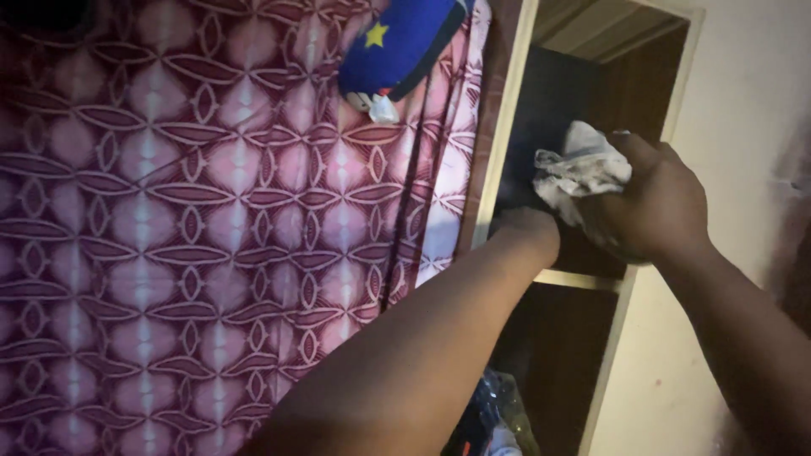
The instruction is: The person opens a dresser drawer, removes a cloth, and places it on the dresser. They then take several bottles and tubes from the upper shelves, wipe each with the cloth, and return them to the shelves. The person closes the drawer and continues wiping and restocking items on the dresser and shelves.
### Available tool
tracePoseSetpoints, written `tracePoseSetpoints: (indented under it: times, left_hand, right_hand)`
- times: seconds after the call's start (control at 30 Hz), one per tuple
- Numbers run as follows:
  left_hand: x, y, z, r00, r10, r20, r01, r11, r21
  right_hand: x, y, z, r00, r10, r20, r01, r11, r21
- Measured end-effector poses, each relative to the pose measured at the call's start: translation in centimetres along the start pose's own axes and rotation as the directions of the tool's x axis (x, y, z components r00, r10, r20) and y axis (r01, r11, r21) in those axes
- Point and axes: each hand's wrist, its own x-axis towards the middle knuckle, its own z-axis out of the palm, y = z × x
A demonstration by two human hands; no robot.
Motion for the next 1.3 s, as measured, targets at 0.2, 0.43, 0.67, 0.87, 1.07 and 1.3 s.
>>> tracePoseSetpoints:
  times: [0.2,0.43,0.67,0.87,1.07,1.3]
  left_hand:
    - [-2.5,0.2,-1.0,0.994,-0.015,-0.105,0.024,0.996,0.085]
    - [-3.5,0.3,-0.2,0.98,-0.002,-0.2,0.005,1.0,0.017]
    - [-3.8,0.3,0.5,0.964,0.014,-0.266,-0.028,0.998,-0.05]
    - [-4.6,0.4,0.9,0.952,0.027,-0.305,-0.055,0.995,-0.084]
    - [-5.5,0.1,0.0,0.94,0.052,-0.337,-0.08,0.994,-0.069]
    - [-8.6,0.3,-1.9,0.909,0.167,-0.382,-0.165,0.986,0.039]
  right_hand:
    - [-0.7,-2.3,-0.2,0.998,0.048,0.051,-0.043,0.995,-0.085]
    - [-2.0,-2.1,3.1,0.995,-0.103,-0.003,0.101,0.977,-0.188]
    - [-1.3,0.5,6.9,0.975,-0.134,0.18,0.158,0.979,-0.132]
    - [0.4,0.6,5.2,0.788,0.06,0.613,-0.229,0.953,0.2]
    - [0.1,1.1,5.1,0.862,-0.025,0.507,-0.199,0.902,0.383]
    - [-0.2,-0.6,2.8,0.816,0.24,0.525,-0.456,0.826,0.331]
